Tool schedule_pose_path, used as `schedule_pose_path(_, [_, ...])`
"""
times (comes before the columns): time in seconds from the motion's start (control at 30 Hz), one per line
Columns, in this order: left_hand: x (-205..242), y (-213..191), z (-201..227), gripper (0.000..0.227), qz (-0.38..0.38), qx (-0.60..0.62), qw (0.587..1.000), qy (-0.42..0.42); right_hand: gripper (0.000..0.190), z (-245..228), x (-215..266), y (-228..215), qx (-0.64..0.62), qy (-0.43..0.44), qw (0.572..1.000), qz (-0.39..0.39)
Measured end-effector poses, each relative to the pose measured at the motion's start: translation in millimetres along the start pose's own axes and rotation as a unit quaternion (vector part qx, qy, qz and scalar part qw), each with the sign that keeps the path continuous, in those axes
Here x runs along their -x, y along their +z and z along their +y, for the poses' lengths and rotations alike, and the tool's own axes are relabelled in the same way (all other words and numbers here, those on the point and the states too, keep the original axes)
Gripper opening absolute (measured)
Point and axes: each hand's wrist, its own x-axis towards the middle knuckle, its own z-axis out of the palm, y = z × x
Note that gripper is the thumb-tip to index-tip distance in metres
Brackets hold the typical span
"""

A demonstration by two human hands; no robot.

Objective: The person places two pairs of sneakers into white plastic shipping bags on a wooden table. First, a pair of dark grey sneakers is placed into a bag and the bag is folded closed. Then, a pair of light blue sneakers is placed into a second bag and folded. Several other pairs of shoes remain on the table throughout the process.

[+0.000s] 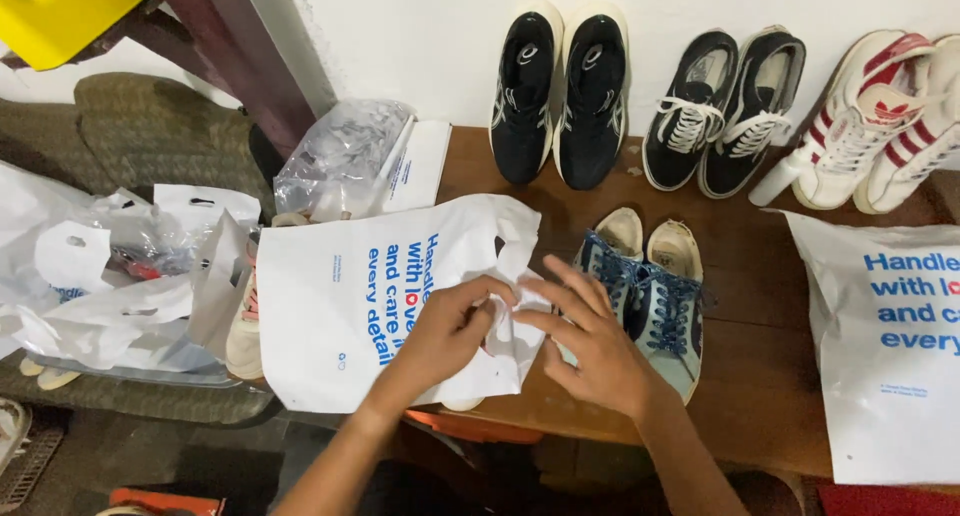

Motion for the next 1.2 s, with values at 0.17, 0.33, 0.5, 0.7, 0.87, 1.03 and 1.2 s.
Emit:
schedule_pose_path(0.17, [-4.1, -27.0, 24.1, 0.047, -0.139, -0.138, 0.969, 0.151, 0.019, 15.5, -5.6, -14.4, -0.009, -0.042, 0.999, 0.013])
schedule_pose_path(0.33, [-26.8, -23.9, 8.6, 0.020, -0.106, -0.328, 0.817, 0.462, 0.014, 3.4, -26.9, -36.2, -0.010, -0.113, 0.993, -0.033])
schedule_pose_path(0.5, [-17.8, -27.0, 43.5, 0.012, -0.247, -0.243, 0.821, 0.454, 0.004, -36.4, -24.6, -60.8, 0.008, -0.154, 0.980, -0.129])
schedule_pose_path(0.7, [0.7, -22.0, 58.8, 0.024, -0.377, -0.096, 0.857, 0.340, 0.029, -70.6, -24.4, -80.9, 0.000, -0.234, 0.953, -0.193])
schedule_pose_path(0.87, [-4.9, -19.1, 64.4, 0.016, -0.391, -0.076, 0.868, 0.296, 0.027, -65.5, -28.6, -82.6, -0.012, -0.208, 0.958, -0.197])
schedule_pose_path(1.03, [-6.1, -17.5, 77.4, 0.010, -0.327, -0.121, 0.859, 0.375, 0.012, -59.0, -24.3, -75.6, -0.020, -0.218, 0.967, -0.134])
schedule_pose_path(1.2, [0.8, -12.0, 88.8, 0.008, -0.380, -0.204, 0.800, 0.417, 0.033, -75.2, -42.6, -89.1, -0.074, -0.261, 0.937, -0.220])
